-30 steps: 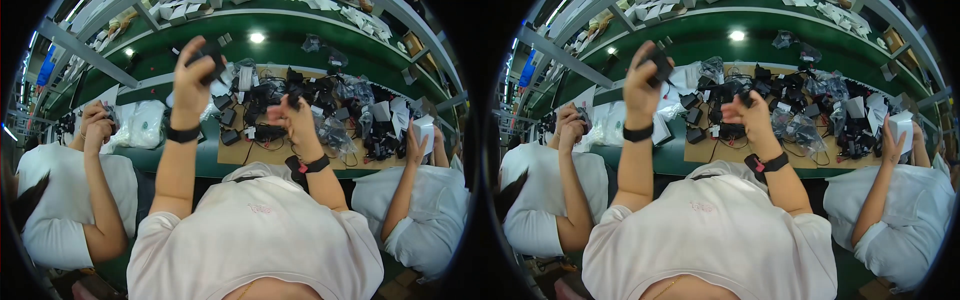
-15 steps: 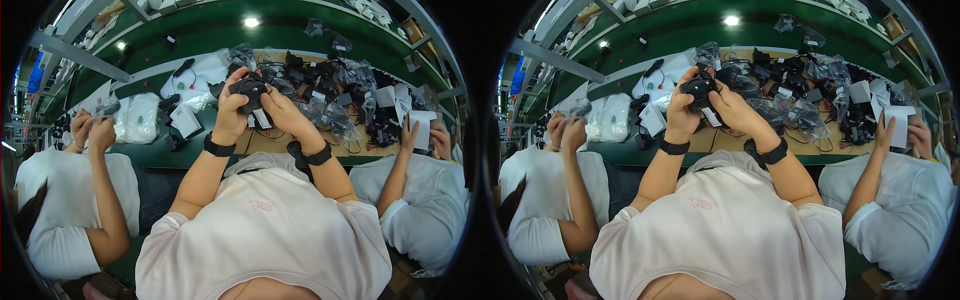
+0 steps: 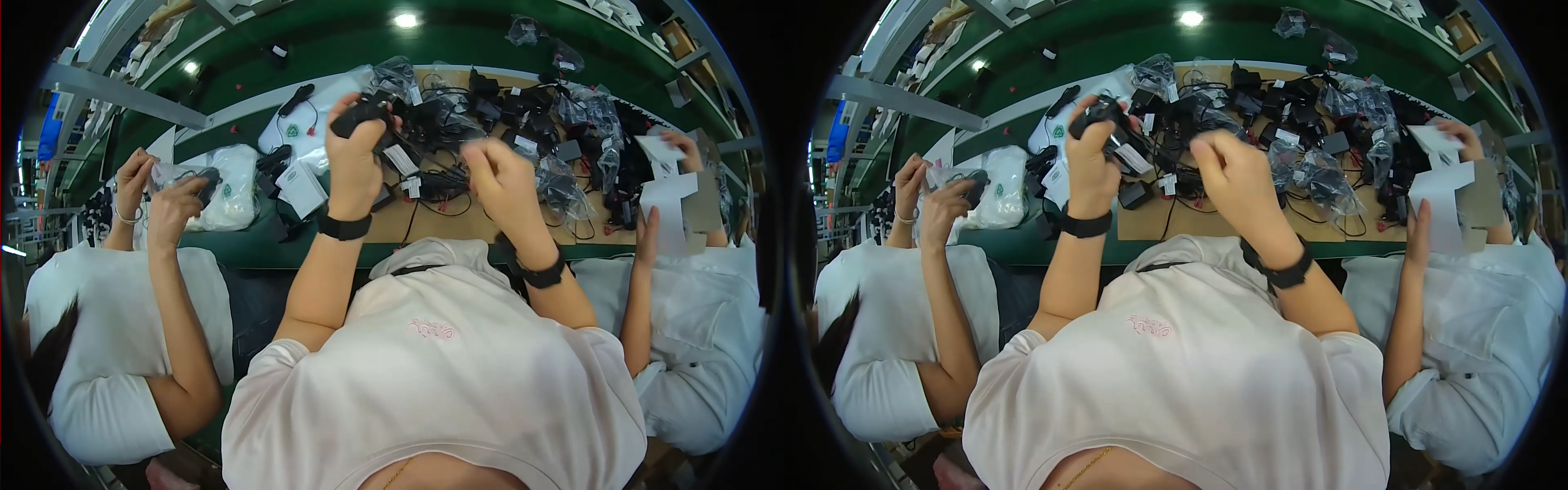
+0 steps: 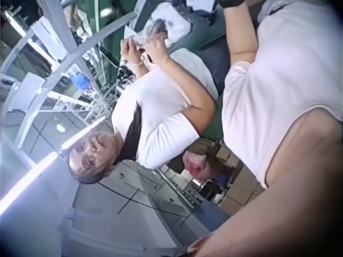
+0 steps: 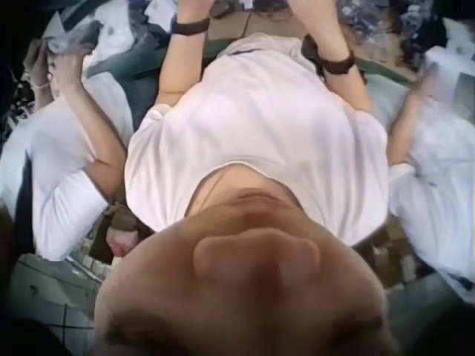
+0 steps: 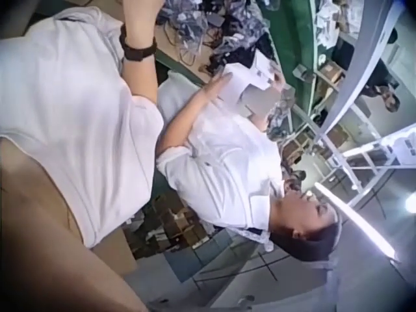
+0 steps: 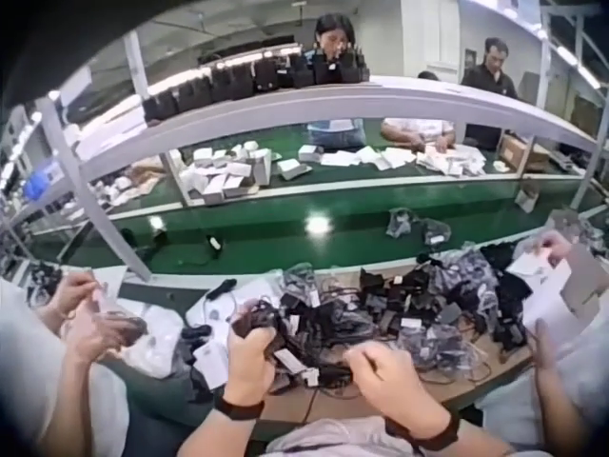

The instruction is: Manually sort and pack electronic components into plastic bags at an assembly line.

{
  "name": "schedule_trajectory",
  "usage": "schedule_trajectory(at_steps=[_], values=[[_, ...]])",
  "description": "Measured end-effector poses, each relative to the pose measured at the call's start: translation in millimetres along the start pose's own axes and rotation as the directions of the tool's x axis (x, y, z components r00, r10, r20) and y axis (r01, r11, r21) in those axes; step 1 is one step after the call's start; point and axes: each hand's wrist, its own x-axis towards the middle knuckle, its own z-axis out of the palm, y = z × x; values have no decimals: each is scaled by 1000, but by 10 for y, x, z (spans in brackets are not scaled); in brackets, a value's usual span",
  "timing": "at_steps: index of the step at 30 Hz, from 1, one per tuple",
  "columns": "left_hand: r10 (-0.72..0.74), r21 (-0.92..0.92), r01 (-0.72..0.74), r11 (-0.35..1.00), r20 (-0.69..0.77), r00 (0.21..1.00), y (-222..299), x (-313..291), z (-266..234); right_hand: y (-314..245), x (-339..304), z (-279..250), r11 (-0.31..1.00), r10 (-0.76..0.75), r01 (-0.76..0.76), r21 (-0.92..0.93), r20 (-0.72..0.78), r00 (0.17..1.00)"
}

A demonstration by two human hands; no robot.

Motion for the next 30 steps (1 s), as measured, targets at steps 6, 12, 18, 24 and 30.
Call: schedule_trajectory(at_steps=[6,12,18,24,30], values=[[27,151,-69,986,264,964,3,-187,243,452,67,220,171,421,-493,853,389,820],[-92,89,76,993,194,977,-213,-311,101,417,300,188,511,328,-378,772,231,916],[-95,28,92,995,88,992,-296,-355,134,276,-10,599,603,241,-139,785,-14,970],[-187,-152,199,968,86,979,-367,-467,67,402,4,426,408,279,-455,791,367,888],[-120,-67,127,990,100,988,-448,-461,95,549,-56,377,397,304,-467,790,367,879]])
